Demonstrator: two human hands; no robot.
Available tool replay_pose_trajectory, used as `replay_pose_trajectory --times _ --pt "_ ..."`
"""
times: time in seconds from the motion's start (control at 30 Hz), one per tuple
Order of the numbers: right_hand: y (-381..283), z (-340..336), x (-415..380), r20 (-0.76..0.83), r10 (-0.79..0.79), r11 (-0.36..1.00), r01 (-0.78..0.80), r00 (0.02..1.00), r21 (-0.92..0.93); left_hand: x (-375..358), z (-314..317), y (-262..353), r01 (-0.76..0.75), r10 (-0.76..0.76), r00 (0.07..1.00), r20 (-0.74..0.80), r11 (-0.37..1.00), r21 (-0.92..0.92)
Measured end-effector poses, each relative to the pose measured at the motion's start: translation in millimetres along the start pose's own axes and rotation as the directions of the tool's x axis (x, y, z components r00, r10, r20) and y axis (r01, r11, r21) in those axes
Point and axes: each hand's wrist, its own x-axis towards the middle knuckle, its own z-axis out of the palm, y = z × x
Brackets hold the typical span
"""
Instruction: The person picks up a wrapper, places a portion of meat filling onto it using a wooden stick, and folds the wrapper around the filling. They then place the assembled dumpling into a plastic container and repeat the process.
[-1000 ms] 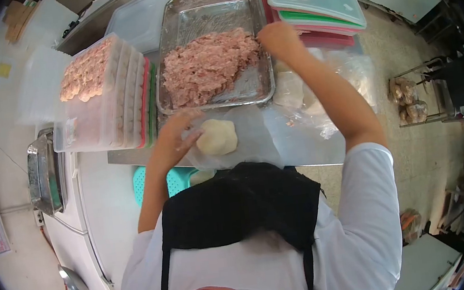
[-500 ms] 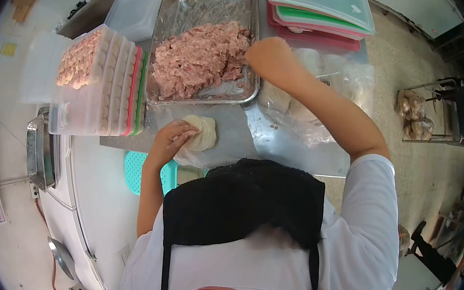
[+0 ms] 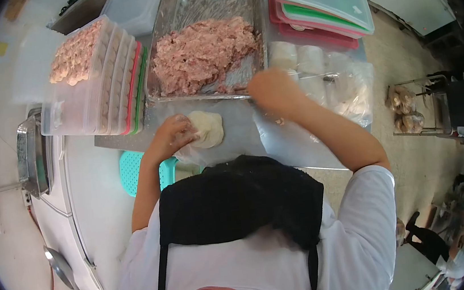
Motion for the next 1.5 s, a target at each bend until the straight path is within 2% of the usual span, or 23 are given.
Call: replay_pose_trajectory --times 0.07,0.1,0.2,0.23,0.33,0.43,0.53,0.63,0.73,0.83,0.93,0.97,1.0,1.03,1.07,1.1,1.13,1.2,1.27,1.33,1.37,1.47,1.5 --pt "26.6 -25.6 2.3 -0.032 0.102 0.995 -0.102 0.994 -0.005 -3.1 -3.7 -8.6 0.025 -0.023 1.0 0.019 0.991 -0.128" --pt "32.3 -26.3 1.4 0.007 0.141 0.987 -0.14 0.99 -0.082 -2.3 -6.1 -9.2 0.029 -0.024 0.999 0.026 0.976 -0.215" --pt "-1.9 2.9 1.3 0.02 0.142 0.987 -0.144 0.99 0.075 0.4 -11.7 -17.2 -0.03 0.025 1.0 -0.017 0.938 -0.344" --pt "-15.4 -0.7 6.8 0.085 0.195 0.968 -0.205 0.977 0.142 1.4 -13.4 -20.6 -0.062 0.049 0.998 -0.043 0.928 -0.366" --pt "-32.1 32.1 21.7 0.015 0.152 0.959 -0.151 0.988 0.24 6.5 -21.3 -29.0 0.312 -0.344 0.939 0.023 0.82 -0.479" --pt "-33.2 32.2 34.6 0.042 0.208 0.906 -0.208 0.977 0.369 19.8 -20.1 -55.9 0.049 -0.303 0.944 -0.13 0.518 -0.854" --pt "-25.0 26.3 31.1 0.192 0.27 0.658 -0.327 0.943 0.678 26.3 -42.4 -54.0 0.036 -0.229 0.968 -0.106 0.54 -0.841" --pt "-32.1 11.3 28.1 0.189 0.485 0.408 -0.412 0.854 0.815 46.0 -59.9 -43.6 -0.066 -0.206 0.976 -0.073 0.038 -0.997" --pt "-43.3 -10.3 35.1 0.181 0.606 0.135 -0.325 0.774 0.936 81.4 -52.6 -48.7 -0.182 -0.305 0.942 -0.142 -0.107 -0.977" --pt "-54.0 -1.8 48.6 -0.084 0.638 0.215 -0.072 0.765 0.974 110.0 -46.7 -26.2 -0.239 -0.274 0.939 -0.207 -0.09 -0.967" --pt "-65.4 8.3 57.1 -0.247 0.563 0.526 -0.111 0.789 0.843 123.2 -57.5 6.1 -0.254 -0.388 0.916 -0.103 -0.362 -0.897" --pt "-60.6 2.8 48.9 -0.174 0.533 0.598 -0.223 0.828 0.77 131.7 -46.7 -20.9 -0.179 -0.029 0.982 -0.189 -0.487 -0.855" --pt "-57.7 -10.1 42.7 -0.129 0.505 0.667 -0.29 0.853 0.687 146.9 -29.6 -70.4 -0.065 0.321 0.899 -0.298 -0.576 -0.815" --pt "-55.6 -21.9 36.2 -0.081 0.479 0.73 -0.345 0.874 0.591 156.6 -20.7 -97.2 0.075 0.607 0.682 -0.409 -0.614 -0.786" --pt "-55.8 -30.4 31.2 -0.029 0.458 0.783 -0.388 0.889 0.486 151.8 -24.5 -84.5 -0.069 0.272 0.924 -0.267 -0.57 -0.819" --pt "-60.6 -37.0 29.1 -0.079 0.46 0.796 -0.372 0.884 0.477 139.0 -32.7 -56.9 -0.175 -0.138 0.983 -0.124 -0.469 -0.866" --pt "-67.8 -42.7 28.6 -0.127 0.461 0.809 -0.357 0.878 0.467 127.8 -41.3 -29.8 -0.221 -0.538 0.843 -0.009 -0.331 -0.918" --pt "-69.4 -38.8 28.5 -0.173 0.427 0.834 -0.313 0.887 0.455 115.8 -58.0 15.9 -0.22 -0.532 0.846 -0.025 -0.307 -0.926" --pt "-63.4 -21.9 31.1 -0.167 0.355 0.856 -0.248 0.92 0.453 114.0 -60.0 23.3 -0.201 -0.535 0.845 0.011 -0.338 -0.919" --pt "-58.6 -71.6 25.6 0.015 0.387 0.88 -0.375 0.922 0.291 117.5 -61.0 9.4 -0.186 -0.546 0.833 0.085 -0.422 -0.887" --pt "-57.3 -89.7 24.2 0.101 0.41 0.884 -0.423 0.906 0.198 120.2 -58.6 2.3 -0.184 -0.523 0.85 0.06 -0.403 -0.896" --pt "-60.8 -67.5 25.4 -0.204 0.317 0.901 -0.227 0.926 0.37 123.9 -53.8 2.0 -0.214 -0.5 0.866 -0.005 -0.36 -0.908" --pt "-56.3 -59.8 24.9 -0.19 0.298 0.897 -0.206 0.936 0.391 122.9 -56.6 17.3 -0.248 -0.528 0.849 -0.022 -0.361 -0.899"
